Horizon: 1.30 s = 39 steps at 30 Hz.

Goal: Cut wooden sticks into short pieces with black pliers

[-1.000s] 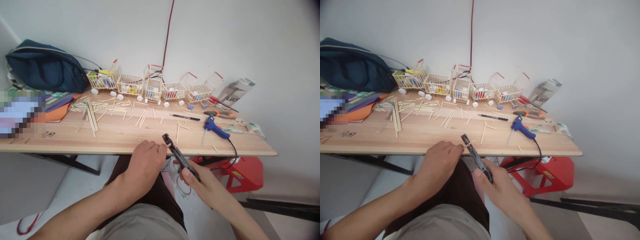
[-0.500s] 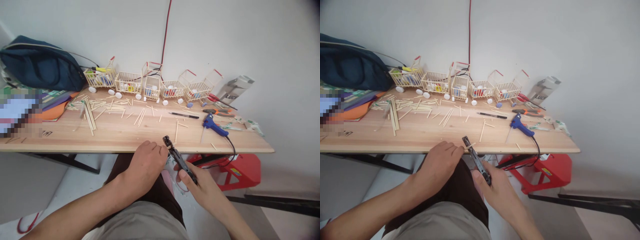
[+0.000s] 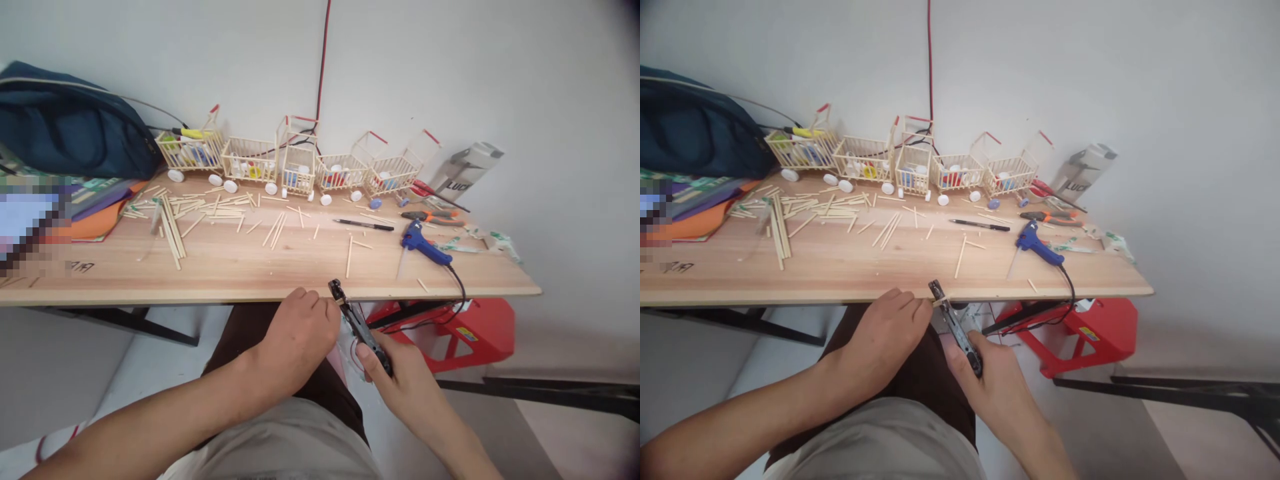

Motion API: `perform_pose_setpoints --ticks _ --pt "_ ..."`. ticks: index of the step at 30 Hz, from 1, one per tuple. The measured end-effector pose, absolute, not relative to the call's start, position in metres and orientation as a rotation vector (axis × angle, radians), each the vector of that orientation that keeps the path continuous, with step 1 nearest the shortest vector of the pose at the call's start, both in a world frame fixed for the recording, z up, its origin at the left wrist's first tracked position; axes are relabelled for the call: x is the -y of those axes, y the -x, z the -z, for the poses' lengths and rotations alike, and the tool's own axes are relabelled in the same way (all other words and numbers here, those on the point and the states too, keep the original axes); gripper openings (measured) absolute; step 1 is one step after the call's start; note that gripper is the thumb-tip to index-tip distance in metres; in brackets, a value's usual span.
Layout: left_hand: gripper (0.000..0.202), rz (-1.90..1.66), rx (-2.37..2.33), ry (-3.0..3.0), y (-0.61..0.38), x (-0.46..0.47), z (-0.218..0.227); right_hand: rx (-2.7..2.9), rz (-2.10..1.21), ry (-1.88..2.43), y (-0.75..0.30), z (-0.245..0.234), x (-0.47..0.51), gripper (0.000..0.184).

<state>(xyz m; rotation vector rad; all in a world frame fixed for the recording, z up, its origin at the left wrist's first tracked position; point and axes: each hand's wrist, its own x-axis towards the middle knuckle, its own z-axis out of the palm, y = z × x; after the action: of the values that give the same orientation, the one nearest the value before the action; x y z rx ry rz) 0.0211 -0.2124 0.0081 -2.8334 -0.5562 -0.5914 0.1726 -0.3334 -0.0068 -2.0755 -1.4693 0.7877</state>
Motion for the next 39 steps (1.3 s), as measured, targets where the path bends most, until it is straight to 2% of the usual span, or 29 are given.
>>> perform_pose_setpoints --ticks 11,20,28,37,39 --pt "0.017 0.621 0.528 2.831 -0.026 0.219 0.002 1.477 -0.75 2.073 -0.173 0.018 0.344 0.041" --pt "0.017 0.466 0.485 2.921 -0.025 0.224 0.004 1.447 -0.699 2.095 -0.168 0.029 0.353 0.043" --pt "0.017 0.458 0.513 2.976 -0.022 0.234 0.024 1.442 -0.714 2.046 -0.163 0.048 0.363 0.044" --pt "0.005 0.154 0.494 3.175 -0.026 0.253 0.049 1.463 -0.756 2.128 -0.163 0.078 0.391 0.045" --pt "0.009 0.079 0.469 3.212 -0.031 0.255 0.052 1.461 -0.727 2.161 -0.165 0.084 0.397 0.046"
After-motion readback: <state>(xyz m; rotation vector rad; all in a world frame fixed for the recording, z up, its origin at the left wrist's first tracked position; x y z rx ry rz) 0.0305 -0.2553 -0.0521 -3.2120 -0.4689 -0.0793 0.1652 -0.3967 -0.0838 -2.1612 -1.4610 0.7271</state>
